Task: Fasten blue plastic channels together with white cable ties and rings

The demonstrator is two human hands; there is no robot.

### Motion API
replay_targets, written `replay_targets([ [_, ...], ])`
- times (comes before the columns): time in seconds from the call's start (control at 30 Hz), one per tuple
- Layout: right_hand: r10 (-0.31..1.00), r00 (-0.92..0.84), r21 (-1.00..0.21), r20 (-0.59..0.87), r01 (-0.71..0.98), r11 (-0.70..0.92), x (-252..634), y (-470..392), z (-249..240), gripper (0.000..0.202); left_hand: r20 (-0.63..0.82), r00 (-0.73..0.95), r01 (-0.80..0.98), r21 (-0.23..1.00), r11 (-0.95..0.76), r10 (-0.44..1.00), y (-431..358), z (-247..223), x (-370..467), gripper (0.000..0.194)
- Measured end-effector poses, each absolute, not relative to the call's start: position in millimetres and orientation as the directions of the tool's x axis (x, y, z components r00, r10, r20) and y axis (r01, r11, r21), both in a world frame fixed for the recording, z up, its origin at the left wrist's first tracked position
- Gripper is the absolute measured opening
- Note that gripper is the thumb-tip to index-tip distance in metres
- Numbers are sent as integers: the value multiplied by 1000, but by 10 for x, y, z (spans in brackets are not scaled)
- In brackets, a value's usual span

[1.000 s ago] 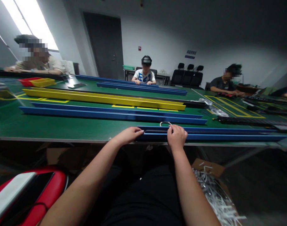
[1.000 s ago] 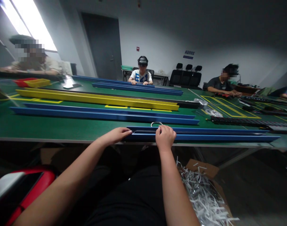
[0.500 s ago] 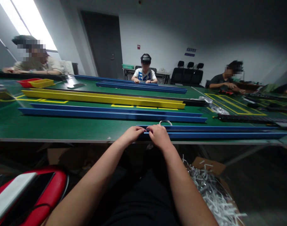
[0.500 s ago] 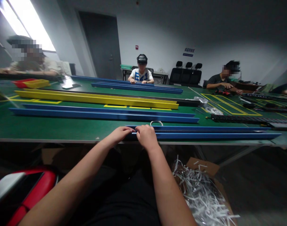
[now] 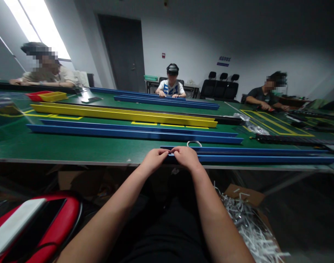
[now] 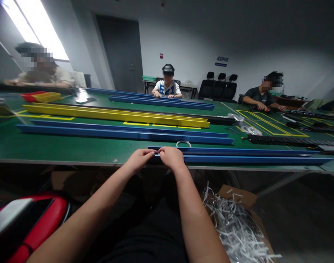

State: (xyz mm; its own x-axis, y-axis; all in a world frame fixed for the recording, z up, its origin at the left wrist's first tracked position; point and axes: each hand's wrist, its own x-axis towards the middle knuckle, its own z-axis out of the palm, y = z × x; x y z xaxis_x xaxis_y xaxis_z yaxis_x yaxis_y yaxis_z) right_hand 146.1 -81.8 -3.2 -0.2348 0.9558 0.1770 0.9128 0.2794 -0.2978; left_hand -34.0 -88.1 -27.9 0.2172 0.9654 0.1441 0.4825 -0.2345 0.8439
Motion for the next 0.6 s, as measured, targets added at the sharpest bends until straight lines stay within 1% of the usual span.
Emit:
replay_targets([
  [0.1, 953, -216, -311, 211, 910, 275, 1472, -848, -32, 30, 250, 133, 527, 802, -282, 959, -885, -256, -341, 35],
  [0.17, 951, -197, -321, 236, 908, 268, 1483, -871, -30, 29, 289, 90, 557, 779, -289, 953, -863, -228, -347, 32],
  [0.27, 948, -177, -333, 263, 906, 262, 1499, -903, -26, 27, 334, 96, 621, 716, -319, 938, -828, -180, -344, 30],
  [0.37, 944, -182, -356, 276, 892, 276, 1516, -917, -23, 24, 404, 171, 734, 557, -389, 899, -849, -137, -301, 35],
  [0.47, 941, -195, -378, 277, 878, 293, 1533, -907, -28, 26, 477, 201, 836, 371, -403, 856, -927, -97, -224, 44],
  [0.53, 939, -195, -377, 282, 878, 296, 1540, -891, -38, 27, 506, 209, 872, 292, -394, 837, -969, -78, -172, 45],
  [0.6, 939, -182, -372, 293, 883, 287, 1544, -877, -56, 27, 504, 235, 880, 253, -402, 831, -974, -75, -130, 48],
])
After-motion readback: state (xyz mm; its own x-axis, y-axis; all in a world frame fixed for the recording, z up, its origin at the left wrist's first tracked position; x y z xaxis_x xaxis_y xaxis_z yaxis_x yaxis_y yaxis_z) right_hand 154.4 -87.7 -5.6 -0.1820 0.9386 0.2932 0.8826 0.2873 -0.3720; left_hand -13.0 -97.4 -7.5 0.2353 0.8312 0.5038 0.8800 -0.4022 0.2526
